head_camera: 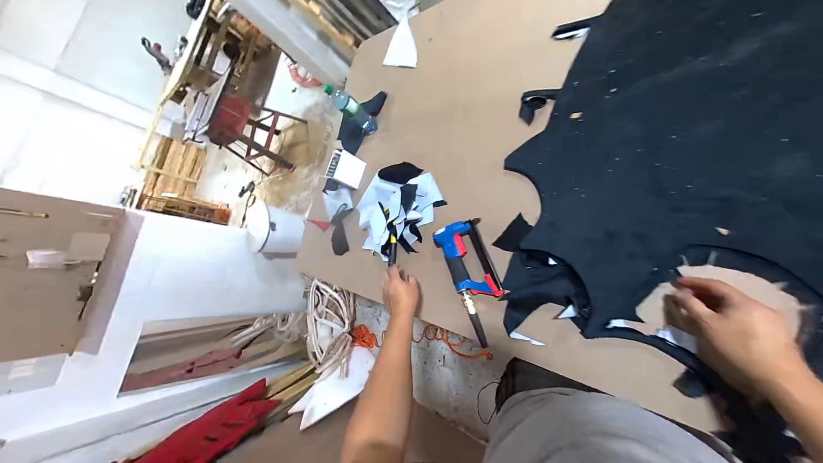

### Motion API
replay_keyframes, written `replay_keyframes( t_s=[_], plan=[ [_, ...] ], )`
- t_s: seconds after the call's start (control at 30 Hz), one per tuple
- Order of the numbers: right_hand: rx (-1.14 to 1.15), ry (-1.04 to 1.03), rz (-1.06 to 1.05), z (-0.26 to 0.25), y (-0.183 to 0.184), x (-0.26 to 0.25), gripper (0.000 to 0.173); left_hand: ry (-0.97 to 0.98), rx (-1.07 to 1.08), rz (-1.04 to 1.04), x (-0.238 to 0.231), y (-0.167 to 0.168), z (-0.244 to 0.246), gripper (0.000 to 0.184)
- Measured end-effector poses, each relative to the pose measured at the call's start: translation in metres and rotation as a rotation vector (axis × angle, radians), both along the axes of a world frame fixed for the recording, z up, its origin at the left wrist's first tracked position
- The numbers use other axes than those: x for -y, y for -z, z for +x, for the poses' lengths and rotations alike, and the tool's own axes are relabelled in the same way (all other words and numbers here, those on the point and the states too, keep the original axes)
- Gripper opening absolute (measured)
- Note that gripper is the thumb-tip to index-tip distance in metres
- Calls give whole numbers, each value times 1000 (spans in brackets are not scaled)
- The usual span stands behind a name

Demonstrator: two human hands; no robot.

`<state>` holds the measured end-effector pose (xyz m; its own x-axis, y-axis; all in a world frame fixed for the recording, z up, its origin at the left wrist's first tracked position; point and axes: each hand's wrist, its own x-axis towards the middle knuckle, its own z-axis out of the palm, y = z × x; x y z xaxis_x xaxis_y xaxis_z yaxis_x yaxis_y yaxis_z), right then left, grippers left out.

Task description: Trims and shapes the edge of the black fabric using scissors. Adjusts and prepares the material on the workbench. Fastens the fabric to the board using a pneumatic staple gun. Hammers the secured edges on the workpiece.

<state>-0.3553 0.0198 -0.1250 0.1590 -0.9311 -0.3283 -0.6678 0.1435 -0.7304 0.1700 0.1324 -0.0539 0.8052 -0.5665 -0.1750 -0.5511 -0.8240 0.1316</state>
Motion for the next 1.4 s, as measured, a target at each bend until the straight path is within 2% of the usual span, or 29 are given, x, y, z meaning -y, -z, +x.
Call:
replay_keyframes(
  t_s=[0.1,0.17,0.2,0.27,0.37,0.4,0.43,0.5,0.57,0.63,0.73,0.83,0.87,0.93,1.03,1.1,1.2,1.3,1.4],
  plan=[
    [44,120,74,-5,-8,-34,32,-33,-14,161,25,24,69,59],
    [35,159,84,-2,-24,-56,27,9,-84,233,38,18,86,64],
    [16,177,97,-3,-32,-65,25,41,-141,190,46,12,87,62],
    [-26,221,149,-3,-43,-79,23,63,-345,-76,61,2,94,51],
    [-17,287,206,2,-52,-89,22,-163,-922,-598,86,-35,104,26],
    [-5,289,207,4,-53,-91,22,-252,-1140,-718,88,-58,103,31],
    [4,284,203,7,-53,-91,21,-259,-1325,-781,87,-82,97,43],
    [31,273,231,15,-58,-88,22,-108,-1549,-806,74,-113,69,61],
    [81,266,291,28,-63,-87,25,55,-1699,-736,50,-120,25,54],
    [206,244,361,45,-73,-86,30,112,-1931,-575,28,-111,-31,48],
    [460,108,452,80,-92,-87,37,-93,-2243,-368,3,-91,-115,47],
    [673,71,493,110,-108,-85,48,-213,-2363,-159,-6,-63,-174,50],
    [728,112,484,116,-110,-84,50,-159,-2333,-61,-2,-56,-185,51],
    [808,286,467,120,-106,-83,45,80,-2137,159,11,-49,-203,56],
    [843,632,320,110,-83,-91,31,628,-1561,369,45,-46,-231,52],
    [772,815,213,87,-71,-94,33,972,-1027,271,70,-33,-245,38],
    [691,932,221,53,-57,-90,33,1276,-487,31,108,12,-256,46],
    [672,895,276,45,-46,-90,30,1533,-228,-33,133,66,-268,54],
    [898,896,267,64,-33,-89,42,1658,-67,-131,135,109,-267,60]
  ],
)
